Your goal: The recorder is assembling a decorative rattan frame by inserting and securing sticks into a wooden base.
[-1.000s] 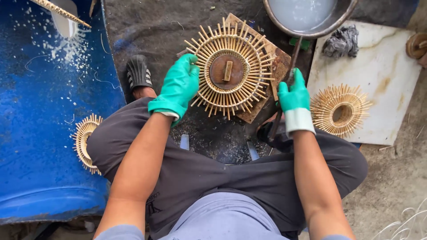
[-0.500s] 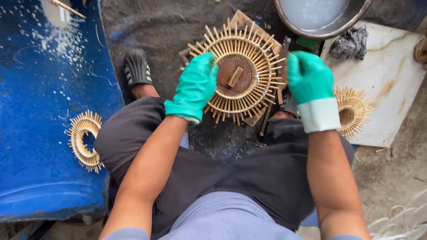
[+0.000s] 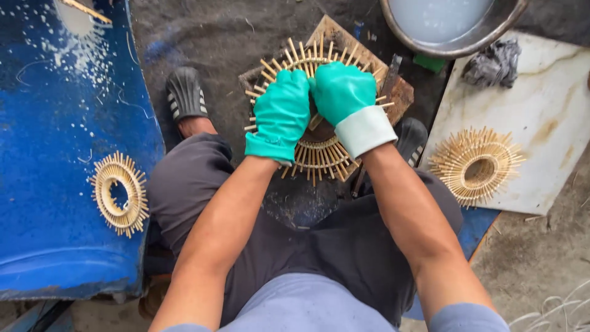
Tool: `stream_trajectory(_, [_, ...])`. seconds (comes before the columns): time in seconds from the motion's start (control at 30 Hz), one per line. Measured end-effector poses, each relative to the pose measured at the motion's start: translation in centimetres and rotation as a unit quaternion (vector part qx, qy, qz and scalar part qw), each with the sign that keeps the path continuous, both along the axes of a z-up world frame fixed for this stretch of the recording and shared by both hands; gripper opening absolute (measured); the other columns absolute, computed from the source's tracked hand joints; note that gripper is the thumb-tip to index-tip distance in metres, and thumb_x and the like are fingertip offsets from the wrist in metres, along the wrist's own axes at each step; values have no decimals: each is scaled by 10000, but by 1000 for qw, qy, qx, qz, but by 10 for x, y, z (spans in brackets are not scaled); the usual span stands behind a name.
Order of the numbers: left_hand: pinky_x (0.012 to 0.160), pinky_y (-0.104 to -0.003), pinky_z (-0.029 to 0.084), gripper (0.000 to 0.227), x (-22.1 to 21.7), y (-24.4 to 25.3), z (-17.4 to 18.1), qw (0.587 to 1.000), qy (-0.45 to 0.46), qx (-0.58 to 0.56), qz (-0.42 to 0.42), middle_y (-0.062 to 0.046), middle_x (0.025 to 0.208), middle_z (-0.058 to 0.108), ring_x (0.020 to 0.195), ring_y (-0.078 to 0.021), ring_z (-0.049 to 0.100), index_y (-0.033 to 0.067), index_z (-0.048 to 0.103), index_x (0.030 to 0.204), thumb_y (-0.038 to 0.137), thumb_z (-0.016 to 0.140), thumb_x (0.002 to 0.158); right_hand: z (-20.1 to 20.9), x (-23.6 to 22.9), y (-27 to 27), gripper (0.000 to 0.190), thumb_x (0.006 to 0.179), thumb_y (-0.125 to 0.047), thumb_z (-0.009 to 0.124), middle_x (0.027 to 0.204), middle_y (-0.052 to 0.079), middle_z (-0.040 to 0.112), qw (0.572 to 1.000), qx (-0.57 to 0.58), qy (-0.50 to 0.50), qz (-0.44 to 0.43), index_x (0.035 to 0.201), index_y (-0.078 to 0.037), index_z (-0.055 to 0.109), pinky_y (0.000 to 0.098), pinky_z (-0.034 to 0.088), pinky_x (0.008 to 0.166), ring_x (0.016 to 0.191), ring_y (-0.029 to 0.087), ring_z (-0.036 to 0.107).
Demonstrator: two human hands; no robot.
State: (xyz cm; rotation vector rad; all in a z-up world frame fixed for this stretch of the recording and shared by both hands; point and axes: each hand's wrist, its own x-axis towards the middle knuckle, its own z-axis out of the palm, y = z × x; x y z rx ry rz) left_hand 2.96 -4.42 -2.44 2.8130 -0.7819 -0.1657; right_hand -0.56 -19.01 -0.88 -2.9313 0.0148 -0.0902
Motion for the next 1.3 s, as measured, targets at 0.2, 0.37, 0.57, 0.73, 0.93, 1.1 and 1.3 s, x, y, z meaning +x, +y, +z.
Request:
stream_trajectory(0.2, [515,-448,558,95,1,7,4,999,12,-30,-13,-147,924,637,740,-302,703,93,608,959,172,660,962,4,-1,1,302,925,-358,773,762,120,690,1000,29,-12,-3,747,-120,716,459,548,575,680,336,695])
stream_trajectory(0.37, [685,-512,570,162,5,39,26,988,138,-71,15,-182,996,671,854,-382,702,59,608,1080,189,636,986,59,-21,-46,289,1045,-339,676,891,139,739,973,213,43,-84,1070,-63,758,429,570,662,754,296,723])
stream_trajectory(0.57, [823,-556,538,680,0,57,41,958,282,-50,18,-271,1161,656,974,-453,673,50,353,1498,297,677,953,96,-31,-48,495,1048,-509,642,773,170,699,932,194,238,-193,915,-37,700,457,557,661,696,328,707])
stream_trajectory(0.73, [933,-530,527,941,-6,52,52,921,388,-14,14,-309,1239,627,1075,-452,661,-13,130,1590,338,704,932,21,-25,-20,546,972,-592,679,728,159,701,984,6,146,-103,798,-76,714,495,527,546,632,368,674])
stream_trajectory(0.93, [849,-522,567,962,-13,49,51,917,399,6,-2,-302,1095,686,954,-434,706,-121,99,1573,321,680,946,15,-6,-12,513,988,-581,678,740,136,711,985,-46,143,-81,743,-135,736,494,524,514,653,351,696])
stream_trajectory(1.1, [758,-531,575,958,-26,52,47,927,372,-44,-5,-329,1060,667,862,-449,705,-151,128,1530,317,705,926,18,1,-5,475,984,-558,693,715,127,705,983,-68,161,-52,741,-153,743,483,514,476,607,348,689])
stream_trajectory(1.3, [769,-566,552,852,-16,68,39,909,413,-51,10,-339,1033,654,893,-478,680,-162,213,1503,292,674,949,16,6,-27,516,932,-606,750,752,137,699,996,17,88,-31,780,-114,723,469,533,581,680,338,683])
